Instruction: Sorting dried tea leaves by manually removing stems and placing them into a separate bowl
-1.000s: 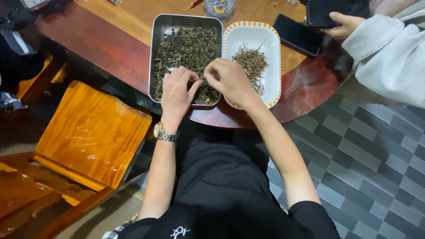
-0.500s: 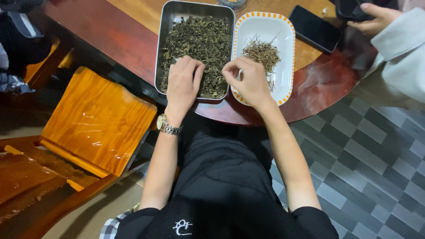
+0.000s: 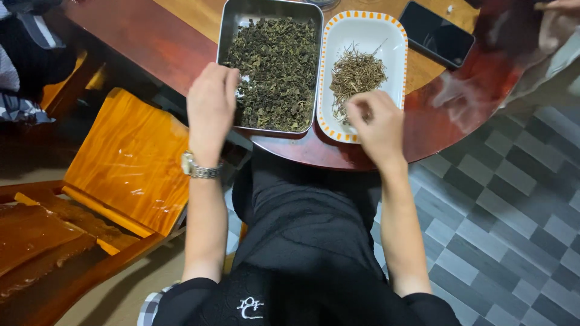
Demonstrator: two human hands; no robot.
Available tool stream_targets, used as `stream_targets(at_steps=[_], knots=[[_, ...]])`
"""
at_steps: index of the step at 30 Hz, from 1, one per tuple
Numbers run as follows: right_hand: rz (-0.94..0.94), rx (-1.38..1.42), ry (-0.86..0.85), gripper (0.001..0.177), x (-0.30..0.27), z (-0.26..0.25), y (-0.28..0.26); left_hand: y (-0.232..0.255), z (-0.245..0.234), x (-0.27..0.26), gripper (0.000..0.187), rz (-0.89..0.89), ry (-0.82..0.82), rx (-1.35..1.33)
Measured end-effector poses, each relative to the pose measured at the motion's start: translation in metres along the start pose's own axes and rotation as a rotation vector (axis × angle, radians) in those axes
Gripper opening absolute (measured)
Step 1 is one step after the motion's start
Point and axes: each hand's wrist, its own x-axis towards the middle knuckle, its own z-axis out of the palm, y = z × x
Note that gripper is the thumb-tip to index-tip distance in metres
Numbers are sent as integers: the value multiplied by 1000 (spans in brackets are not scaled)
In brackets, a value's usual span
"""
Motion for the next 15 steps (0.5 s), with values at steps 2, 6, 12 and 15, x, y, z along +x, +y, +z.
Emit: stream_targets(at_steps=[2,6,12,15], knots=[[9,-41,39,13,-7,-10,3,-5,-14,2,34,-53,-32,8],[78,-100,60,23,-15,-17,0,-5,-31,6,26,-48,-97,71],[94,-77,50,20,-19,-12,1,-19,-29,-2,9,130,-232,300],[84,-82,43,18,-19,-9,2,-25,-18,-1,12,264,-258,532]])
